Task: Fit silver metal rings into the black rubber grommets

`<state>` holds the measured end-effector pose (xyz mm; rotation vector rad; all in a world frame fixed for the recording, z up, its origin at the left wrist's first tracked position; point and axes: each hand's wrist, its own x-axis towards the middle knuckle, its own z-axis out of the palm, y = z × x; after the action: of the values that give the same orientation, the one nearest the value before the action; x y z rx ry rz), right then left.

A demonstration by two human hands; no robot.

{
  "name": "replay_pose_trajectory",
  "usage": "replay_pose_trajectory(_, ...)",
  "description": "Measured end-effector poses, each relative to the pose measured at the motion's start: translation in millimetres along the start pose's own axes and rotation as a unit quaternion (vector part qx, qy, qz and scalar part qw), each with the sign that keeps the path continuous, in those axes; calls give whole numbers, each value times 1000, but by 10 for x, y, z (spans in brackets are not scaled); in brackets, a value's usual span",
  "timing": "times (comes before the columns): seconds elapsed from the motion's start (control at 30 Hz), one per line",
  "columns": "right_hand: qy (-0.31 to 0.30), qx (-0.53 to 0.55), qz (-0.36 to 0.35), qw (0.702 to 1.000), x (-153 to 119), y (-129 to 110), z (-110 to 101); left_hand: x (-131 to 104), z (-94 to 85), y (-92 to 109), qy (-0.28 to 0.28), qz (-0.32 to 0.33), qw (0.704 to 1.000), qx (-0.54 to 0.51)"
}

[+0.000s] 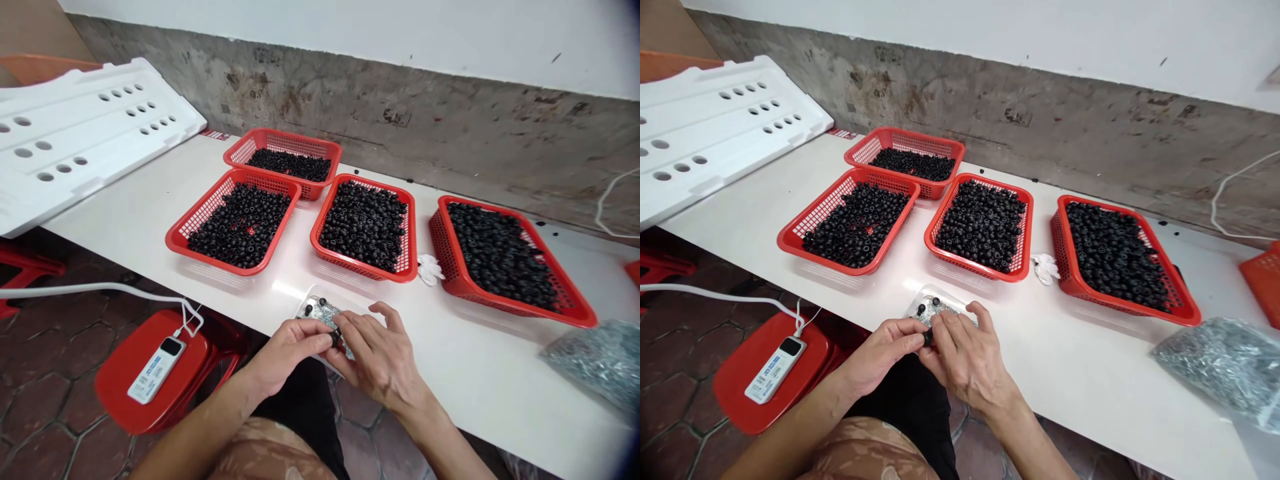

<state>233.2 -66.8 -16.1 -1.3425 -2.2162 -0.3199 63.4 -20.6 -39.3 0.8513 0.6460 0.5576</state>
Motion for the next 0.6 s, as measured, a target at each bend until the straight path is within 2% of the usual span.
replay_pose_trajectory(0.2,-17,-2,-63,998,-29,45,-30,-26,68,-19,28,13,999,25)
replay_pose_trajectory(0.4,-48,24,-109,993,-31,85,-52,-68,156,18,21,25,999,16)
replay_pose_trajectory(0.6,-7,27,-129,991,-79,47,-19,-87,118,1,5,26,998,63)
